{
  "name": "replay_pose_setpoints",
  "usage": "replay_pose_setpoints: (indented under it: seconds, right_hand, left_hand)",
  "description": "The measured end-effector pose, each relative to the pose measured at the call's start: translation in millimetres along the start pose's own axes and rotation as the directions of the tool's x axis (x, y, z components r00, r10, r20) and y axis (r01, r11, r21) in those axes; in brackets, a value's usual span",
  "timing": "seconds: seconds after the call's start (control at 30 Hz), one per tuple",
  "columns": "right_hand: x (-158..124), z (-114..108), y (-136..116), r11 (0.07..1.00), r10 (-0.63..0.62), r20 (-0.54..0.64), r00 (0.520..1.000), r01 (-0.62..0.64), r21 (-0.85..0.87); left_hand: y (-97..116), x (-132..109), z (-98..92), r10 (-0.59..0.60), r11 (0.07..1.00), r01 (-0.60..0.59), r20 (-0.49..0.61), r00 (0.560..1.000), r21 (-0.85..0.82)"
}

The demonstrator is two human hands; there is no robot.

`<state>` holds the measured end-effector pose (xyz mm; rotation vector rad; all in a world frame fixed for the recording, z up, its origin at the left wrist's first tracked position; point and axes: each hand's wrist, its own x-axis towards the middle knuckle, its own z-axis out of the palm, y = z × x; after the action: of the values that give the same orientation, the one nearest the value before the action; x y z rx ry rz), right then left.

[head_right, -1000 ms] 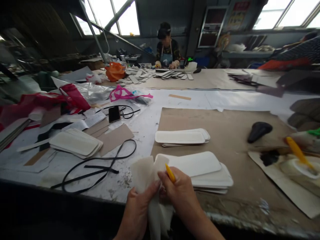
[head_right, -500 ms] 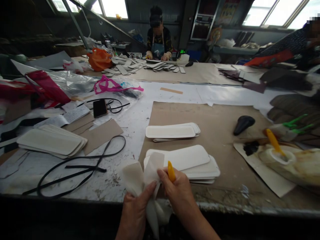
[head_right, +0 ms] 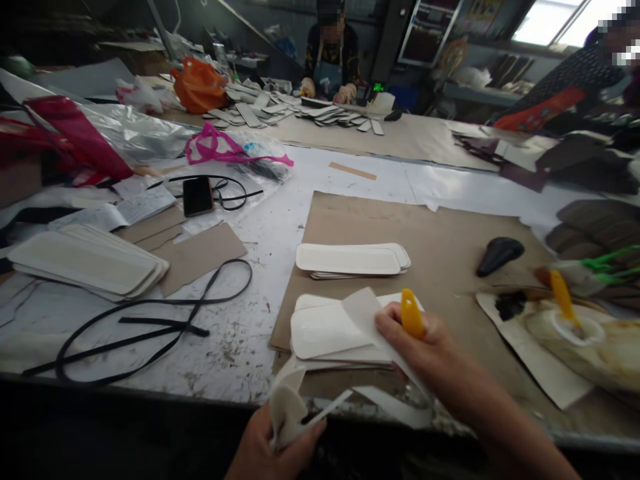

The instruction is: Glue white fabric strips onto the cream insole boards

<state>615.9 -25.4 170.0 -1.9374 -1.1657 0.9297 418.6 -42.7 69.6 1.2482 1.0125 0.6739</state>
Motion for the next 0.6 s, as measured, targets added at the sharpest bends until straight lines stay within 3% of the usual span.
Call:
replay_pose_setpoints:
  seconds: [0.07,0.13,0.2,0.27,0.37,0.6]
  right_hand:
    - [17,-7,-6,0.962,-0.049,0.234,0.971,0.109,-0.252]
    - [35,-3,-11,0.893,-0.038,0.425,0.904,0.221,-0.391]
    - [50,7,-16,0.820,0.019,0.521,0.854,0.285,-0.496]
    - [62,19,-22,0.761,0.065,0.560,0.826,0.322,-0.563]
    - [72,31,-29,0.692,0.103,0.584,0.805,0.363,-0.624]
    - [82,42,-30,0.577,0.152,0.635,0.758,0.453,-0.679]
  left_hand:
    - [0,1,-18.5,0.249,0.945,-0.257,0.068,0.966,0.203]
    - [1,6,-34.4,0.505,0.722,-0.532,0.189,0.842,0.442]
    - [3,14,-44.3,0.627,0.431,-0.643,0.302,0.718,0.633]
    - [4,21,-47.5,0.664,0.270,-0.642,0.343,0.664,0.718]
    - [4,30,-44.5,0.697,0.227,-0.613,0.314,0.645,0.757]
    - [-2,38,-41.4,0.658,0.186,-0.599,0.355,0.665,0.779]
